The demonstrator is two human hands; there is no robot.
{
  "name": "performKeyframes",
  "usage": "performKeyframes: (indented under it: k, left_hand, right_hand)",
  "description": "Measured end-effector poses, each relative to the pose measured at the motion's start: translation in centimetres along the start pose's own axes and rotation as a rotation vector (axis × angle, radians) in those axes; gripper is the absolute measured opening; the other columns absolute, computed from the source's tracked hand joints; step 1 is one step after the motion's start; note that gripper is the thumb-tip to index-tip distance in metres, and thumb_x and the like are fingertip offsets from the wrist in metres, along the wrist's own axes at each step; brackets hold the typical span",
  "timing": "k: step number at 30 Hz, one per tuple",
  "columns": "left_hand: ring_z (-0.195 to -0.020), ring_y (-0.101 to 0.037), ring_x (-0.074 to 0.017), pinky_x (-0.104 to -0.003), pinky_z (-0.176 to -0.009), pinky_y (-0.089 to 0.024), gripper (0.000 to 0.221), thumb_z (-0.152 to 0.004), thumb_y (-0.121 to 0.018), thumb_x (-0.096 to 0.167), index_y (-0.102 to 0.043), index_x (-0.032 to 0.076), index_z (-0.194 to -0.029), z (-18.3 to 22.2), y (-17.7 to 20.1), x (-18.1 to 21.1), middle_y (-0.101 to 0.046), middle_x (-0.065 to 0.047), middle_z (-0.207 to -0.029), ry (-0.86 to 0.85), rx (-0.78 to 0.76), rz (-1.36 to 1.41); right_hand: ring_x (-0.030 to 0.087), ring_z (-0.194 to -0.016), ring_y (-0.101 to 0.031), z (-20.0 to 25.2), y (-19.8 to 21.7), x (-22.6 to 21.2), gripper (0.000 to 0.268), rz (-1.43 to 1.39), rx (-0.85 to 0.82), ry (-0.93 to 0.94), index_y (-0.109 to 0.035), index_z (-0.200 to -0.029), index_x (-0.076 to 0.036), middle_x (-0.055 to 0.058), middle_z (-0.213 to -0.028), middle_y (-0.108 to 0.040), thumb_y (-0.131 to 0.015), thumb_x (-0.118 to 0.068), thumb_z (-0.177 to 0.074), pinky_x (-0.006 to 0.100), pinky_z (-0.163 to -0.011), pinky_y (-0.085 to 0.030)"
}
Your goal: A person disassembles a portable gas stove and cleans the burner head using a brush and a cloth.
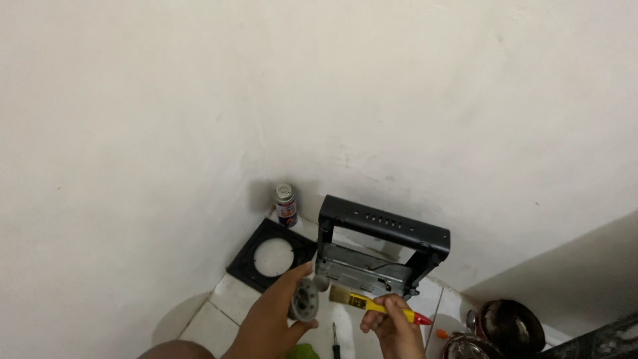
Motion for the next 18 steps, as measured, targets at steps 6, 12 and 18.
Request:
performKeyframes:
  k: [6,12,18]
  left_hand:
    - [-0.138,-0.051,-0.0265,-0.038,-0.108,-0.043,0.097,-0.072,-0.086,0.011,-0.035,0.014,-0.154,-2.4,0.1,0.6,-0.049,-0.006,-0.156,-0.248,0.125,-0.015]
    - [-0.129,-0.059,-0.0302,-0.040,-0.103,-0.048,0.087,-0.073,-0.079,0.002,-0.040,0.009,-0.150,-5.3,-1.9,-1.5,-0.054,-0.013,-0.147,-0.398,0.202,0.070]
    - [-0.137,-0.050,-0.0335,-0.043,-0.112,-0.039,0.075,-0.078,-0.071,-0.001,-0.044,0.005,-0.147,-5.9,-4.4,-5.4,-0.052,-0.016,-0.148,-0.512,0.181,0.026]
  right_hand:
    - [0.040,-0.086,-0.065,0.7,-1.9,-0.8,0.035,-0.070,0.074,0.051,-0.055,-0.130,0.005,0.028,-0.086,-0.065,-0.043,-0.014,-0.102,0.049,-0.072,-0.047]
    - [0.043,-0.098,-0.065,1.2,-5.4,-0.8,0.035,-0.063,-0.079,0.008,-0.062,-0.122,0.010,0.035,-0.104,-0.068,-0.048,-0.004,-0.093,0.050,-0.077,-0.049]
    - [0.033,-0.090,-0.071,1.4,-7.0,-1.1,0.025,0.446,0.193,0.020,-0.071,-0.106,0.014,0.029,-0.095,-0.080,-0.054,0.001,-0.095,0.041,-0.079,-0.053]
Point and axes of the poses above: each hand's wrist, its own z-axis away from the middle knuckle, its own y-axis out of the back of the hand, x = y × z, the point moved 7 cm from there along -z, towards the middle knuckle
